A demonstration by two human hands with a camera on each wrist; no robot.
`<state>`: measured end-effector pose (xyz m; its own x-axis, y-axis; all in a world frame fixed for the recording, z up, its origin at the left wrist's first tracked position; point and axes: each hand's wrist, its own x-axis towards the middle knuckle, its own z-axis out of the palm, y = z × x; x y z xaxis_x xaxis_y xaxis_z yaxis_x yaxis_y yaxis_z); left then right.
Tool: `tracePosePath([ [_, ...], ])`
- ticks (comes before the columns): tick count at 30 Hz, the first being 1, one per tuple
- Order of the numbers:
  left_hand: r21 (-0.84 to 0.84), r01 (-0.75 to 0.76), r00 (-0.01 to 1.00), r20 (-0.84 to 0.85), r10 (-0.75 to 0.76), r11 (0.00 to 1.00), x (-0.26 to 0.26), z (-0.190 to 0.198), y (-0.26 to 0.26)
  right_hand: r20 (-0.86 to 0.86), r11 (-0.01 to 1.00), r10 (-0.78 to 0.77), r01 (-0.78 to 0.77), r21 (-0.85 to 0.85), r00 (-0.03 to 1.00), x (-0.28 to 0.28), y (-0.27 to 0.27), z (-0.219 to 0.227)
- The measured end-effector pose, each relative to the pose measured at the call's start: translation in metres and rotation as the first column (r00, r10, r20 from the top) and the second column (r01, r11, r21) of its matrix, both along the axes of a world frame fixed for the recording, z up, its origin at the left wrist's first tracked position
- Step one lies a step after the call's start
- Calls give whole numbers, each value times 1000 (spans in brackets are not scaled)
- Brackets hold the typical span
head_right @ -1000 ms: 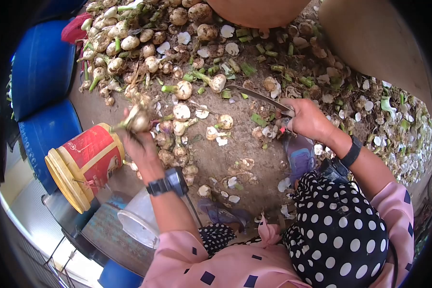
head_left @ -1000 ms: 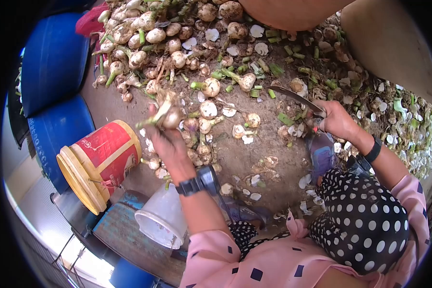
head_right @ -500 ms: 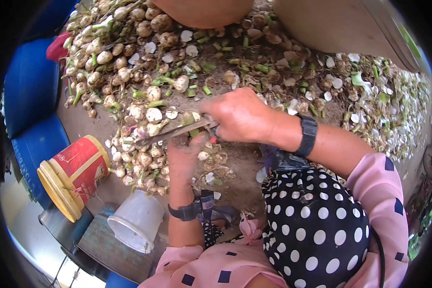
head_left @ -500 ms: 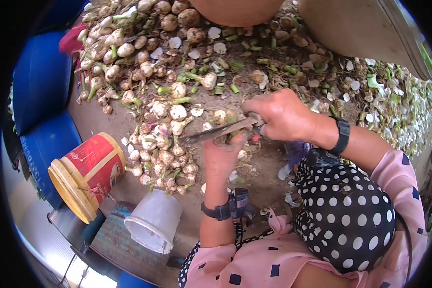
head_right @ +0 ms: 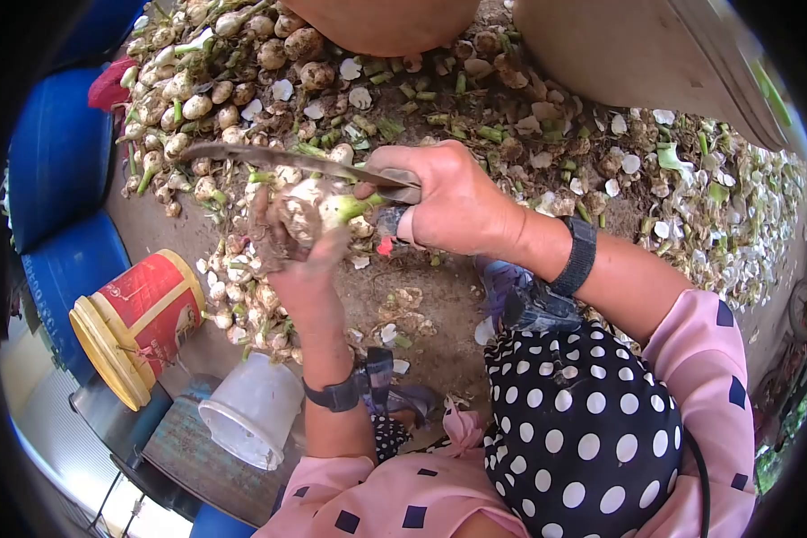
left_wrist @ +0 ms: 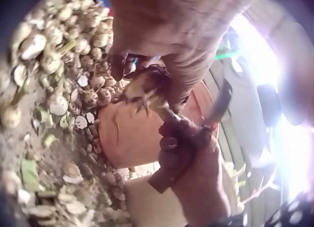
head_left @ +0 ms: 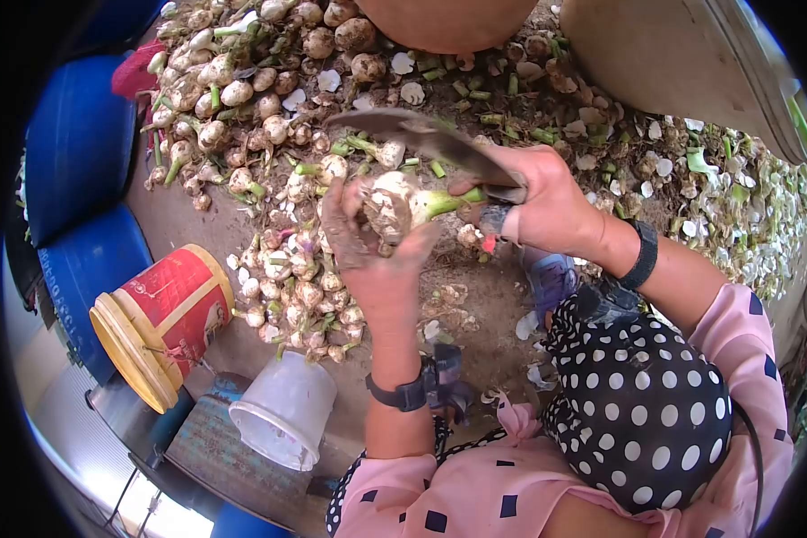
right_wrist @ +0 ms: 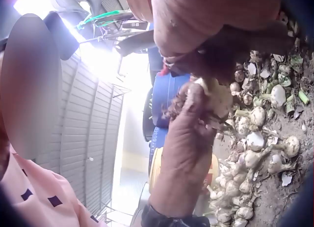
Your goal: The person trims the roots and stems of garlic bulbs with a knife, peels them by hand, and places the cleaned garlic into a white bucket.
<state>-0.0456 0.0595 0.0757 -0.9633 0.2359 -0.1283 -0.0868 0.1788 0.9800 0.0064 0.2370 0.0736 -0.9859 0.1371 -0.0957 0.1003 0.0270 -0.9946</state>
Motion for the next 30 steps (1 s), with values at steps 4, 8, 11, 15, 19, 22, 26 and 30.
tracePosePath([
  [4,692,-390,756,617,-218,607,22,-3,-1,-180,992,111,-121,-42,977,7,-15,-16],
  [8,665,-131,859,446,-251,735,18,-23,-17,-71,882,209,-157,445,975,13,-4,-9],
  [11,-440,316,918,-81,-388,840,24,-33,-39,-146,783,173,-47,620,974,7,-1,-1],
  [15,-325,234,967,-24,-255,916,35,-47,-45,-131,697,248,-83,712,960,7,-7,4],
  [19,-663,213,726,-384,-570,718,34,-61,-59,-138,683,257,-79,726,957,8,-8,6],
  [22,-522,146,901,-281,-331,840,39,-68,-58,-75,659,283,-137,740,956,8,-10,8],
  [26,-661,219,734,-373,-568,718,39,-42,-54,-115,641,243,-71,764,963,8,-14,2],
  [30,392,-222,834,550,-34,893,57,-29,-33,-150,642,243,-43,766,958,9,-14,-3],
])
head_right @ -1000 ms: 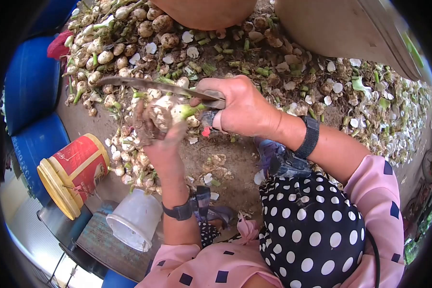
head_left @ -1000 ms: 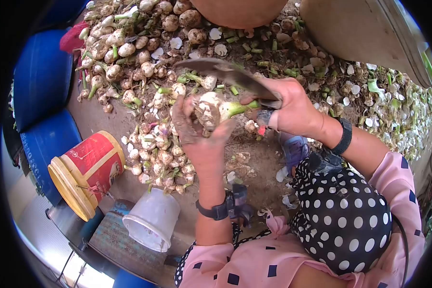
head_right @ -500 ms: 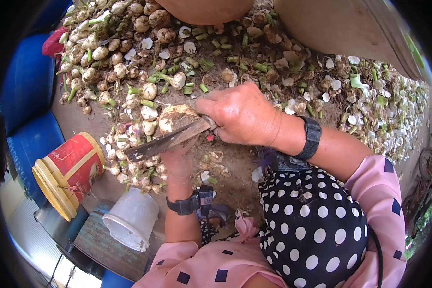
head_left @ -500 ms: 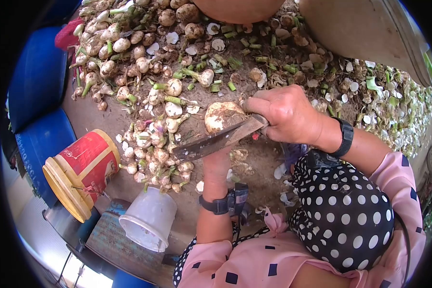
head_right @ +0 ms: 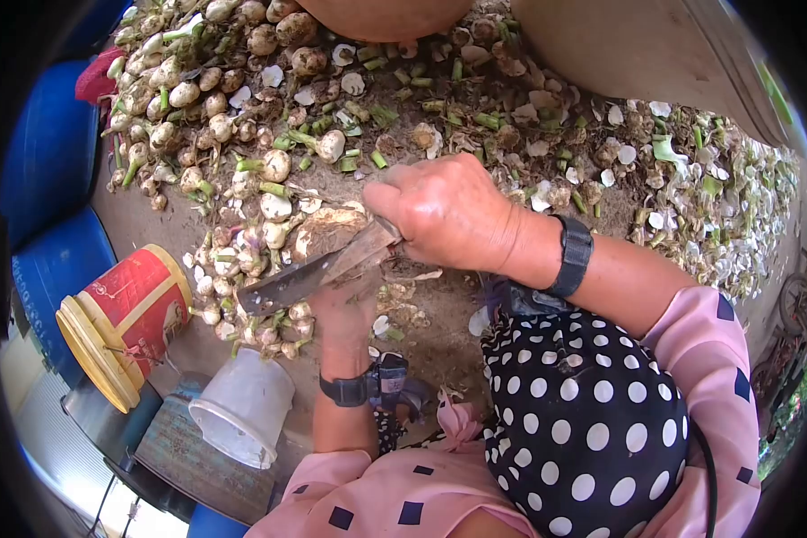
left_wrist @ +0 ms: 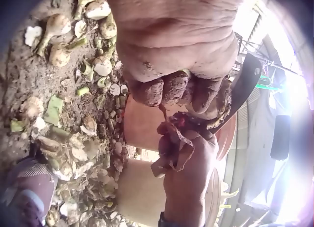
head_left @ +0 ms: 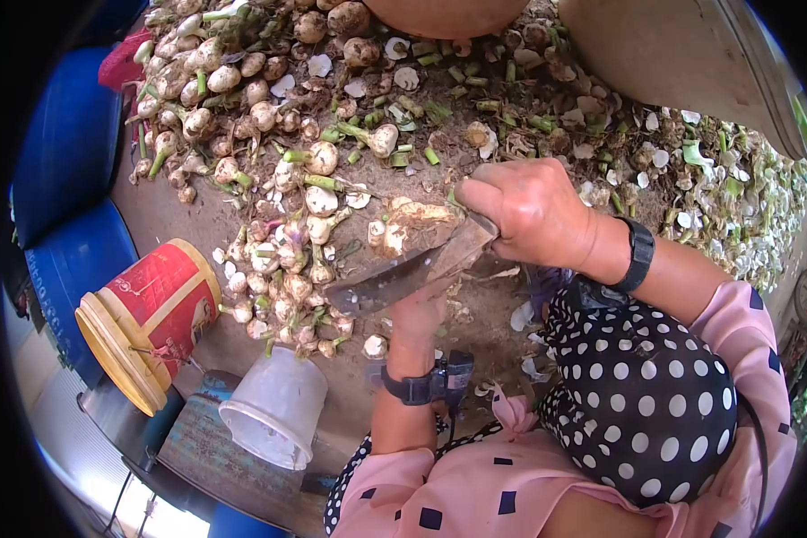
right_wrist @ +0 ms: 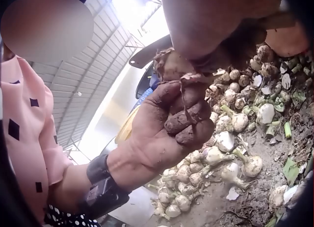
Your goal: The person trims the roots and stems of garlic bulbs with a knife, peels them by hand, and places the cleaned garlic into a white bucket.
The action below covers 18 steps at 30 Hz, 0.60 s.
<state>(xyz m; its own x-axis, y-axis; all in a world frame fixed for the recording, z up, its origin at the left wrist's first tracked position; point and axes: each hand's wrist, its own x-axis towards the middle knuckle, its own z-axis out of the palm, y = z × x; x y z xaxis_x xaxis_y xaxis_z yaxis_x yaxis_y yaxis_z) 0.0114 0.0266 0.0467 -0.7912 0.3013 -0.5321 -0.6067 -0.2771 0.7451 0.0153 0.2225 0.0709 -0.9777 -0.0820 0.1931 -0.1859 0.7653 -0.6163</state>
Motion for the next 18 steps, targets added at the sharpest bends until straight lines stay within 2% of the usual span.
tracePosePath([
  [1,0,0,1000,1,0,1000,3,-9,-9,1,1000,0,0,0,1000,0,4,-11],
  [2,368,-158,951,305,42,916,6,-26,-25,34,995,-84,82,48,996,0,15,-30],
  [3,615,-389,822,568,-42,686,6,-35,-35,58,982,-169,163,97,984,0,29,-48],
  [4,518,-184,952,305,20,835,-3,-14,-26,206,937,-341,313,158,917,3,55,-65],
  [5,327,-35,999,15,31,944,-6,9,-21,347,876,-481,423,232,806,8,71,-77],
  [7,655,-78,993,119,-1,751,-6,-24,-61,183,884,-452,466,-41,873,8,57,-55],
  [8,-108,-13,942,-335,-24,994,-12,-1,-39,106,923,-377,383,-36,920,7,49,-52],
  [9,-105,-23,937,-350,-15,994,-19,-6,-39,231,940,-299,328,-97,926,1,37,-30],
  [11,151,-148,962,-210,177,977,-21,-8,-49,145,958,-267,278,-68,953,0,29,-32],
  [12,163,-210,965,-126,231,964,-23,9,-39,156,957,-267,281,-77,951,4,26,-32],
  [13,157,-383,917,-53,395,911,-31,8,-56,187,948,-285,305,-91,940,3,29,-33],
  [14,377,-317,922,-91,375,870,-49,4,-82,213,939,-300,327,-104,930,0,33,-34],
  [15,570,-230,923,-130,363,789,-65,2,-106,206,940,-295,321,-112,933,0,36,-36],
  [16,565,-230,921,-136,365,793,-76,2,-119,261,927,-314,354,-122,913,4,37,-37],
  [17,500,-445,850,-25,526,743,-86,6,-124,317,913,-332,387,-128,888,6,38,-38],
  [18,410,-635,738,72,671,654,-93,7,-125,381,921,-335,385,-61,862,6,36,-37],
])
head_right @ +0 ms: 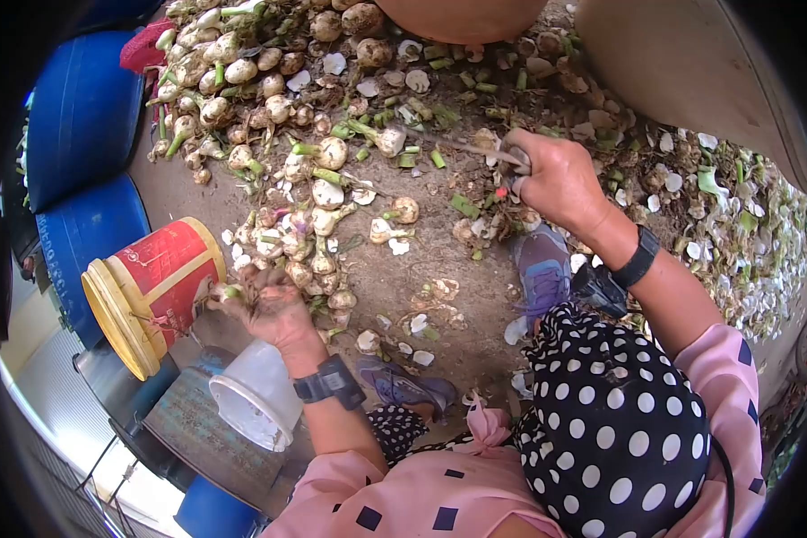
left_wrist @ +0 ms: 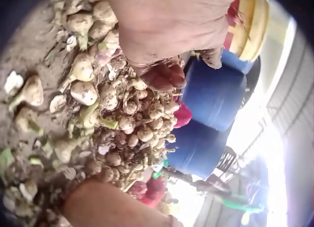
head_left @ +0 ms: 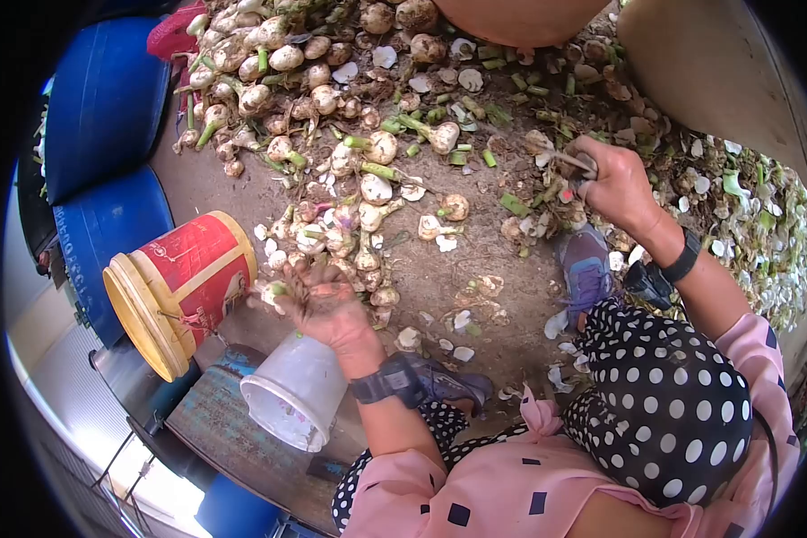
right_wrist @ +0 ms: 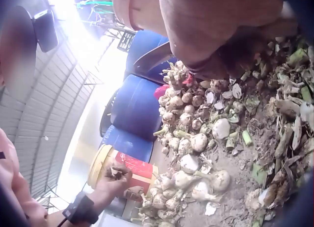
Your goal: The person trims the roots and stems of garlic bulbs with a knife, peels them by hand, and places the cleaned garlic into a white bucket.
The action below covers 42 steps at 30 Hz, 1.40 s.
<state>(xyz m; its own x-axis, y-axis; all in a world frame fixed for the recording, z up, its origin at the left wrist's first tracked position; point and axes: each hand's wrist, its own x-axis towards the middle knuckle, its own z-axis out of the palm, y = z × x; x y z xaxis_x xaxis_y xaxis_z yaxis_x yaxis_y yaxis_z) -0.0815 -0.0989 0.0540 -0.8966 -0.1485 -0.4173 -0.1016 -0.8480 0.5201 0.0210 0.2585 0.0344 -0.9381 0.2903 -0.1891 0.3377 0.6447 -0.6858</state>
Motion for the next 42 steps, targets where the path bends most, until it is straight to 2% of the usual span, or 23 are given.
tracePosePath([
  [1,-2,1,1000,1,-1,1000,-4,-5,5,1,1000,-1,1,-2,1000,0,-2,-3],
  [2,-313,143,985,140,-103,939,-10,-2,31,1,999,34,-34,1,999,1,-5,-8],
  [5,-815,487,872,434,-225,315,-52,-40,55,23,995,95,-95,10,995,-1,-6,-12],
  [7,-738,609,757,650,-66,-291,-100,-106,31,65,996,87,-87,-1,994,0,-5,-13],
  [8,-737,610,754,653,-72,-291,-109,-107,43,135,994,107,-111,23,985,3,-1,-19],
  [10,-558,559,718,695,22,-613,-118,-102,66,134,995,96,-98,9,986,8,-1,-23],
  [11,-697,486,774,623,-110,-528,-124,-109,60,124,996,91,-91,-5,988,9,-1,-23],
  [14,-651,567,699,704,-122,-505,-143,-122,46,186,995,100,-96,-32,977,9,-1,-22],
  [16,-754,655,734,615,-287,59,-131,-87,58,138,992,122,-116,-53,983,4,-3,-15],
  [19,-726,656,743,572,-347,207,-98,-57,65,37,985,162,-160,-61,986,-3,-9,-4],
  [21,-824,518,794,363,-487,230,-46,-28,94,-18,982,186,-187,-39,982,-8,-17,4],
  [22,-933,345,686,327,-650,-105,-21,-27,87,-132,970,238,-243,-18,962,-12,-22,9],
  [23,-911,-64,558,306,-771,-408,-8,-44,73,-241,956,288,-295,9,927,-14,-26,13],
  [24,-921,390,668,282,-689,2,14,-37,87,-233,957,285,-289,15,930,-15,-30,19],
  [25,-867,490,670,443,-596,-93,30,-23,93,-263,944,329,-326,54,907,-17,-34,25],
  [28,-923,345,610,359,-707,-171,56,-39,87,-269,917,398,-388,92,877,-14,-37,33],
  [30,-804,-136,569,416,-710,-579,62,-27,94,-239,901,434,-421,104,869,-9,-38,36],
  [31,-804,-136,568,416,-710,-579,63,-27,94,-238,901,434,-421,104,869,-8,-38,36],
  [33,-911,287,610,413,-676,-297,64,-28,91,-231,897,441,-433,87,867,-5,-37,36],
  [34,-911,288,610,413,-677,-297,68,-29,90,-231,897,441,-433,87,868,-5,-36,35],
  [36,-874,484,619,366,-695,-30,78,-30,85,-288,890,457,-436,135,842,-5,-31,30],
  [40,-858,511,653,426,-626,-51,92,-32,82,-317,895,445,-407,181,838,-1,-27,24],
  [42,-583,705,662,335,-670,404,101,-32,84,-386,912,410,-364,190,826,1,-28,15],
])
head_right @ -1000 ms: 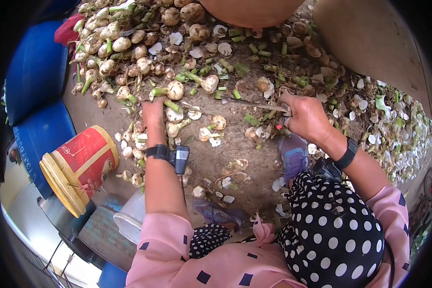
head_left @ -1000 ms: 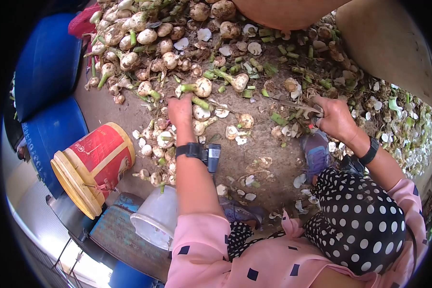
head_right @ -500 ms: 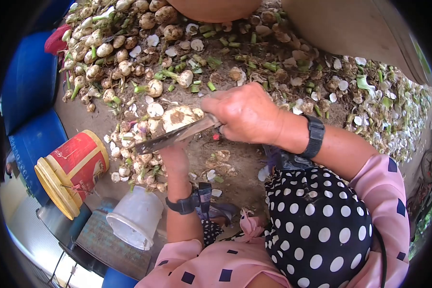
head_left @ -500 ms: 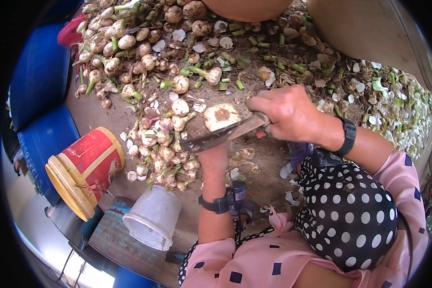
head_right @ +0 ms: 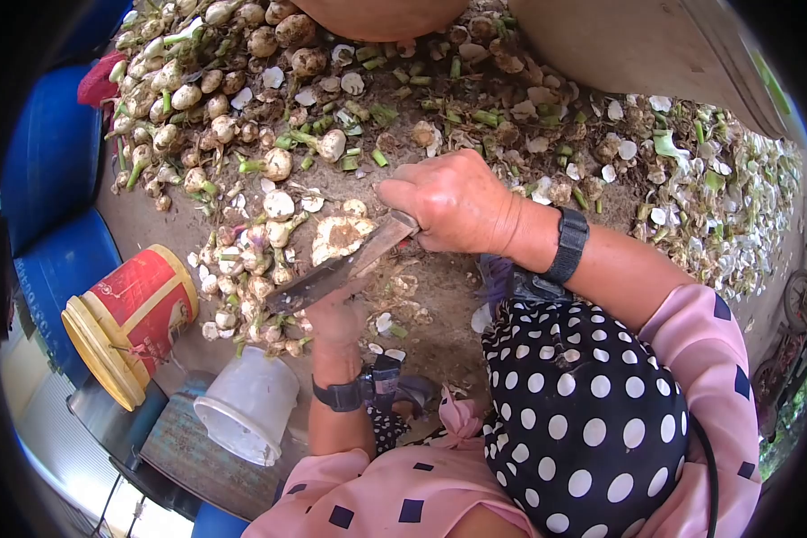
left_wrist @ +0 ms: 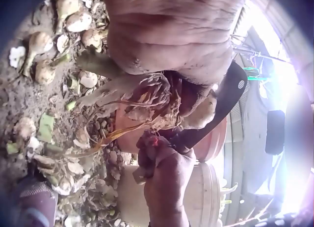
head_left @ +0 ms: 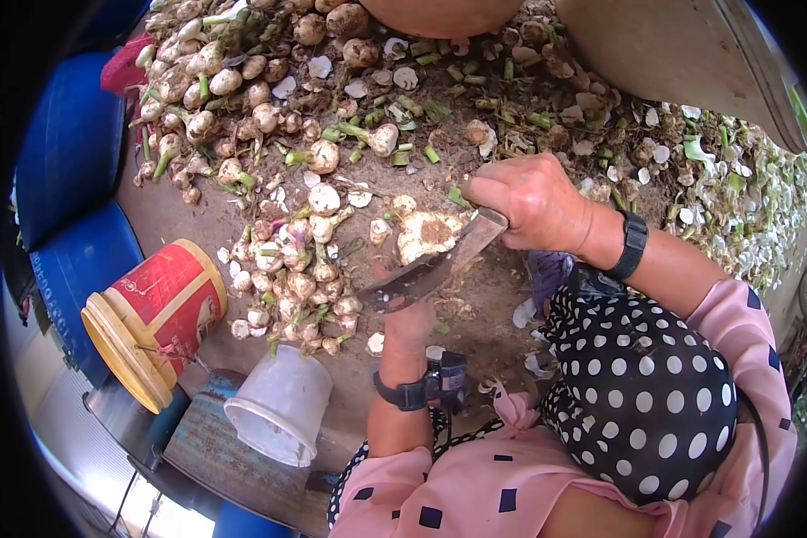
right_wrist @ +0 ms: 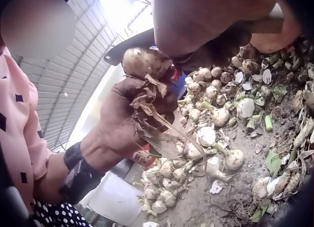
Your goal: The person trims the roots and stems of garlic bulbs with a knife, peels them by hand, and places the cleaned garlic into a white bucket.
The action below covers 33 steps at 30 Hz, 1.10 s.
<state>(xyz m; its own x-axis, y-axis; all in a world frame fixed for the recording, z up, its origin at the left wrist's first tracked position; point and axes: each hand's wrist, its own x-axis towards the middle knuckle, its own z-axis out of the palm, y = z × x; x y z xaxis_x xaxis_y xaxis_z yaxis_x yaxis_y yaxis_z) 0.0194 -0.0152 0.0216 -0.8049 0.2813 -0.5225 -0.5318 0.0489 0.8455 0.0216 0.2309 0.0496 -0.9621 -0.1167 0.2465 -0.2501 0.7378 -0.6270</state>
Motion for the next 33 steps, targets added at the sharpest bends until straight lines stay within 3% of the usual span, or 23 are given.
tracePosePath([
  [4,41,-34,999,-13,35,999,6,3,4,-35,1000,-25,25,-14,999,2,4,-7],
  [6,-112,73,961,-259,-100,991,-3,25,21,12,999,-46,46,22,999,5,8,-12],
  [7,463,-288,957,171,234,838,-8,45,31,8,999,-47,47,24,999,6,26,-24],
  [9,573,-446,888,380,259,688,-5,57,14,129,888,-458,446,110,879,6,66,-45],
  [10,421,-88,996,16,90,903,-8,52,6,127,897,-441,431,99,888,6,65,-46],
  [11,244,-115,993,1,119,963,-13,47,9,225,888,-392,431,-159,892,5,59,-31],
  [12,218,-79,996,-28,87,973,-18,44,11,298,813,-326,427,-396,897,6,55,-17],
  [13,196,-53,996,-62,66,979,-24,39,17,602,540,-105,554,-634,791,1,41,-5],
  [15,-49,264,956,-119,-268,963,-46,65,52,465,239,287,407,-882,837,-2,31,-9],
  [16,-392,351,728,-456,-511,850,-55,60,61,463,49,404,487,-872,789,-2,24,-9],
  [17,-696,242,325,-598,-732,676,-62,59,66,426,-130,515,558,-820,744,-3,21,-8],
  [18,-832,30,297,-522,-799,555,-62,77,75,376,-165,541,534,-829,752,-6,21,-4],
  [19,-829,20,290,-530,-797,559,-56,68,73,369,-161,538,523,-837,757,-9,21,-5],
  [20,-574,17,632,-628,-454,818,-47,47,67,344,-158,484,468,-870,804,-11,18,-8],
  [21,-267,-115,863,-504,-37,957,-42,41,70,318,-155,428,416,-896,846,-14,13,-2],
  [22,-123,-255,907,-375,193,959,-36,40,73,535,156,313,513,-844,785,-14,10,10],
  [23,-125,-258,905,-377,194,958,-38,47,73,423,388,222,318,-865,879,-21,1,5],
  [24,83,-242,970,54,238,967,-40,55,73,464,552,252,267,-790,850,-19,2,8],
  [25,279,-303,872,466,148,911,-42,59,71,504,696,273,193,-692,820,-18,0,14],
  [27,194,-281,895,405,184,940,-47,45,64,434,709,215,166,-685,875,-21,-1,10],
  [29,-125,-66,992,-112,52,990,-49,42,62,467,921,64,127,-367,882,-26,3,6],
  [31,-303,4,987,-151,-52,953,-56,52,51,291,954,41,49,-296,956,-30,2,-8],
  [33,-681,258,798,-249,-548,685,-66,59,32,436,970,97,13,-241,895,-32,11,-24],
])
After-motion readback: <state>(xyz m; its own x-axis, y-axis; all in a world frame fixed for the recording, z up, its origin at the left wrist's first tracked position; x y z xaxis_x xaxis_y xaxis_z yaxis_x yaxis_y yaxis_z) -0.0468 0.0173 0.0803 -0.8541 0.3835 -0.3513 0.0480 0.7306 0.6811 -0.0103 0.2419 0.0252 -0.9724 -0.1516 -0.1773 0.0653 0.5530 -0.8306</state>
